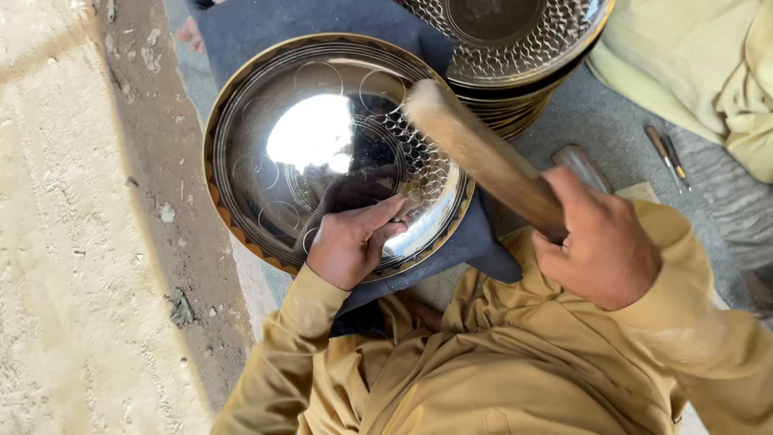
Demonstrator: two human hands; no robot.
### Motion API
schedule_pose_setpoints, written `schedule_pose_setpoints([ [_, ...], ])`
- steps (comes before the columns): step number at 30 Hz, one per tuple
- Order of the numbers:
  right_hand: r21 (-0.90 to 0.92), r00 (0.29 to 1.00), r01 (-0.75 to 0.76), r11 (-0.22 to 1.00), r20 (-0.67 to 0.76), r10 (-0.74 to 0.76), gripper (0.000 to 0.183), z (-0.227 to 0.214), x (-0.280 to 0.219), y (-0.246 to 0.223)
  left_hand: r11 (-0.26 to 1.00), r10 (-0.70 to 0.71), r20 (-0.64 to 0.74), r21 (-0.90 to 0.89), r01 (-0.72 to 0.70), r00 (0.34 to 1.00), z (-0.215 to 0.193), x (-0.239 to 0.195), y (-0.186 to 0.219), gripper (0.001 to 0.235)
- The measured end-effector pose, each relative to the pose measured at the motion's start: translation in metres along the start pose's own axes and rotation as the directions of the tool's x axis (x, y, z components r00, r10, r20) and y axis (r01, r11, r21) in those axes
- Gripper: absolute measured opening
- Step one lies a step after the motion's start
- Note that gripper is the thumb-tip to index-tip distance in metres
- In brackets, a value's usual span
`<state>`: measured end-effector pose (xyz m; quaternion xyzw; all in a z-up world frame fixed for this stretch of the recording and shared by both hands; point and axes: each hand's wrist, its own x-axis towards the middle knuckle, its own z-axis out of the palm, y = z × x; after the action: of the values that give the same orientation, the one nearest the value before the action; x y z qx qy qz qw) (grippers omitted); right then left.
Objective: The person uses a wooden mallet and a small metal punch to hammer a decorative dimpled pattern into the interior surface of a brass bowl. They work systematically across the bowl's surface, creating a textured finish.
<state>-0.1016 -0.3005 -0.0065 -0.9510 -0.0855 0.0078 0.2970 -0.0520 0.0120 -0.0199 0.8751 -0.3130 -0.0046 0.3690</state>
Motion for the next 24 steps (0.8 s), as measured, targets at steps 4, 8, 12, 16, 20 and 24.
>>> schedule_pose_setpoints([
  [4, -0.051, 0.976, 0.203, 0.978, 0.086, -0.198, 0.050, -0.032, 0.035, -0.033, 0.997, -0.077, -0.224, -0.045, 0.069, 0.972, 0.014, -0.013, 0.006, 0.036],
  [8, -0.363, 0.922, 0.303, 0.881, 0.346, -0.174, 0.046, -0.052, 0.064, -0.065, 0.957, -0.276, -0.377, -0.196, 0.215, 0.884, 0.031, -0.029, 0.013, 0.028],
  [12, -0.301, 0.880, 0.468, 0.831, 0.247, -0.406, 0.033, -0.056, 0.079, -0.087, 0.897, -0.415, -0.520, -0.369, 0.242, 0.746, 0.053, -0.035, 0.015, 0.023],
  [16, -0.431, 0.811, 0.585, 0.687, 0.327, -0.486, 0.028, -0.062, 0.088, -0.128, 0.862, -0.503, -0.610, -0.406, 0.304, 0.612, 0.068, -0.037, 0.019, 0.026],
  [20, -0.660, 0.858, 0.440, 0.609, 0.510, -0.067, 0.014, -0.080, 0.091, -0.157, 0.882, -0.470, -0.622, -0.361, 0.304, 0.626, 0.060, -0.037, 0.022, 0.027],
  [24, -0.621, 0.904, 0.398, 0.675, 0.141, -0.403, 0.022, -0.084, 0.086, -0.113, 0.935, -0.290, -0.486, -0.329, 0.135, 0.824, 0.040, -0.027, 0.012, 0.016],
])
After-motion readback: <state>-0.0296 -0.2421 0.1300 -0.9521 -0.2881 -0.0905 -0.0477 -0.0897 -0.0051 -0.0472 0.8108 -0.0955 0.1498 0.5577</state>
